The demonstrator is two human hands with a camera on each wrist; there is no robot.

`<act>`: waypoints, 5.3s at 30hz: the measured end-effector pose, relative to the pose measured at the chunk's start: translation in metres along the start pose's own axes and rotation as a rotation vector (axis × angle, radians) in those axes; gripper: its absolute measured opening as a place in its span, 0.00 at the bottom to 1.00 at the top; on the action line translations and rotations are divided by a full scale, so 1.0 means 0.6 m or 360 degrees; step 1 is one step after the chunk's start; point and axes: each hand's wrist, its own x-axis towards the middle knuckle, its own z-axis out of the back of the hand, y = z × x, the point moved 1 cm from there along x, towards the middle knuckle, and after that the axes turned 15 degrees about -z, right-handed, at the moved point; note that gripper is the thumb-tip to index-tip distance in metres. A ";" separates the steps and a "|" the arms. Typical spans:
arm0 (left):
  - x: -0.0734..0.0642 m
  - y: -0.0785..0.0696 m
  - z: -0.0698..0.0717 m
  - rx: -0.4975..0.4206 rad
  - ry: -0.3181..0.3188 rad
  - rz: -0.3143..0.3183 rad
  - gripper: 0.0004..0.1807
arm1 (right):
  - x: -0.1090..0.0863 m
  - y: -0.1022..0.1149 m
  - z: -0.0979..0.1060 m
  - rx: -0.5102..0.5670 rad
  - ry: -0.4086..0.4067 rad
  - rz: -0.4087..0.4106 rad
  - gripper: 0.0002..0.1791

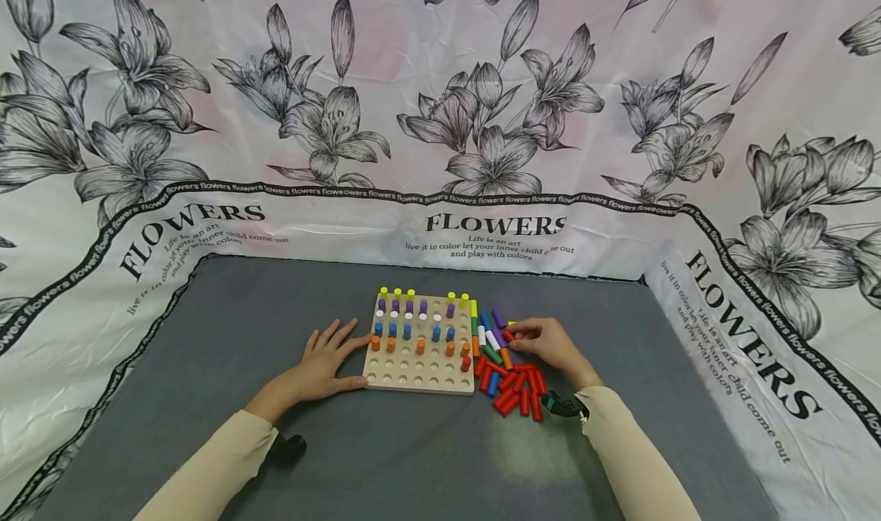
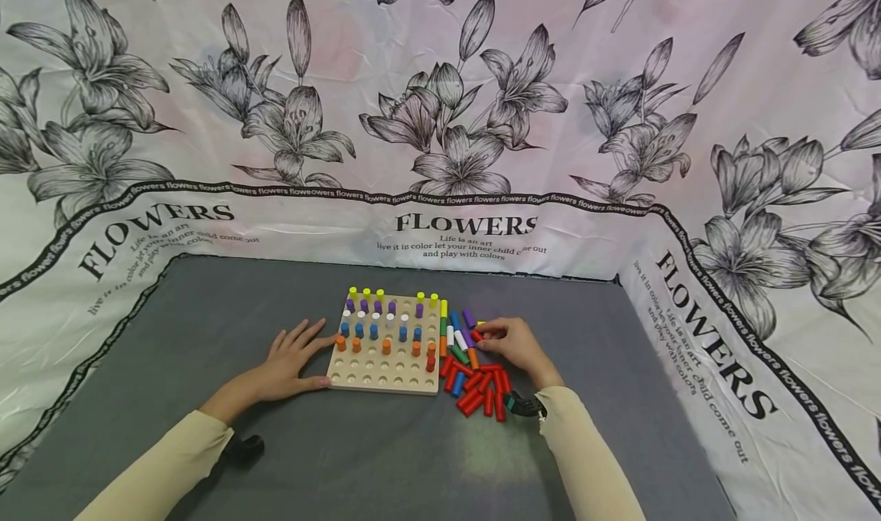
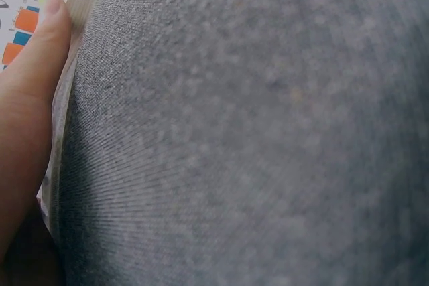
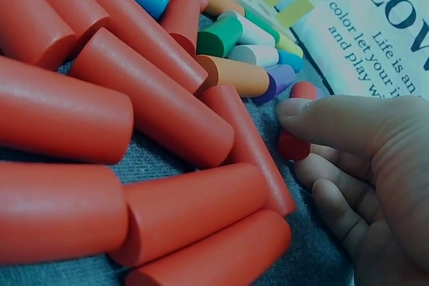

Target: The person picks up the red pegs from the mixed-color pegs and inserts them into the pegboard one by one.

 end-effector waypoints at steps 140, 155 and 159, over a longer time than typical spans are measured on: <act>-0.002 -0.004 -0.002 0.0033 -0.0035 -0.0017 0.42 | -0.076 0.121 -0.120 0.0465 -0.0001 0.0195 0.12; -0.002 -0.004 -0.002 0.0034 -0.0024 -0.0002 0.43 | -0.071 0.116 -0.137 0.0456 0.0035 0.0261 0.10; -0.001 -0.004 -0.002 0.0034 -0.0031 -0.0005 0.43 | -0.071 0.115 -0.140 0.0442 0.0051 0.0250 0.10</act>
